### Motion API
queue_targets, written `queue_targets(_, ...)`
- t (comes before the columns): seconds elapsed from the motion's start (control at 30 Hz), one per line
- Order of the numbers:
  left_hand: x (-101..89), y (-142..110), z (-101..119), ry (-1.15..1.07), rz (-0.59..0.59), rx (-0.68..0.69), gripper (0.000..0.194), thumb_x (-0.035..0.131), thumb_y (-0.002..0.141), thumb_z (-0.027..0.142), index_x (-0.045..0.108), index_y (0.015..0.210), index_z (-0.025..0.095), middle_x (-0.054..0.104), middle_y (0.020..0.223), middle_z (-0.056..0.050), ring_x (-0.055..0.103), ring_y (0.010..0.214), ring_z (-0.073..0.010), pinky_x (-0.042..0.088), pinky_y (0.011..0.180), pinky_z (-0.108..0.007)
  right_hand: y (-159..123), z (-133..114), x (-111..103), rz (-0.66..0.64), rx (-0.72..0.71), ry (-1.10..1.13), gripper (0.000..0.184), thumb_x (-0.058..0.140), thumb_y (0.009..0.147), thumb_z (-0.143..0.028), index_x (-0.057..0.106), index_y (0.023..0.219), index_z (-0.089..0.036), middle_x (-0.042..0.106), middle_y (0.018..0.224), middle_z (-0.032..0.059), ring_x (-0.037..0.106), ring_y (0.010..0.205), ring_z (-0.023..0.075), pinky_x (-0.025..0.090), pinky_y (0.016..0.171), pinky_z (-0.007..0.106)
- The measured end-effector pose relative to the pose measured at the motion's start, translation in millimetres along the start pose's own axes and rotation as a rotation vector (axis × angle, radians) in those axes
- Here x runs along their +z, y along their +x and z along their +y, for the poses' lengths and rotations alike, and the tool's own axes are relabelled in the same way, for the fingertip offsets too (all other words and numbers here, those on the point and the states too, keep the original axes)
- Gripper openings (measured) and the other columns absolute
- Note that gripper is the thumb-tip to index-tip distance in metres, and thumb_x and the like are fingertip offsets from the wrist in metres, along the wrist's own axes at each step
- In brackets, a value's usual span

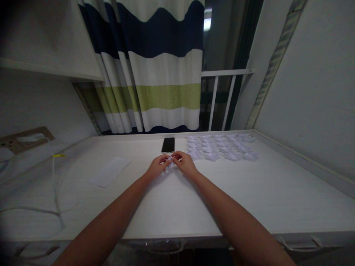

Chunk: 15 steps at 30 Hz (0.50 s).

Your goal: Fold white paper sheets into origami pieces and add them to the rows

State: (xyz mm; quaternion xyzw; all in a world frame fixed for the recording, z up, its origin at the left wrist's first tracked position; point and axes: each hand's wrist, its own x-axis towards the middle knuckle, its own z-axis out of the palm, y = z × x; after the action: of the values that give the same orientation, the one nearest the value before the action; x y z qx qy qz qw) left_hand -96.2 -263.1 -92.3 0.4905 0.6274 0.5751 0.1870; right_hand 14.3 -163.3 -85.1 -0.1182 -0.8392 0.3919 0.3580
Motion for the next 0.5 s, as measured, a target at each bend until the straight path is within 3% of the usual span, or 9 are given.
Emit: queue_targets(0.5, -3.9, 3.6, 4.8, -0.244, 0.131, -0.094, 0.031, 0.065, 0.059, 0.042, 0.057, 0.071, 0.015, 0.055, 0.069, -0.001, 0.053, 0.065, -0.0127, 0.048, 0.047, -0.021, -0.2, -1.6, 0.9, 0.037, -0.003, 0.046, 0.009, 0.05, 0.071, -0.026, 0.051, 0.072, -0.017, 0.056, 0.067, 0.0003, 0.053, 0.065, 0.0118, 0.044, 0.056, 0.023)
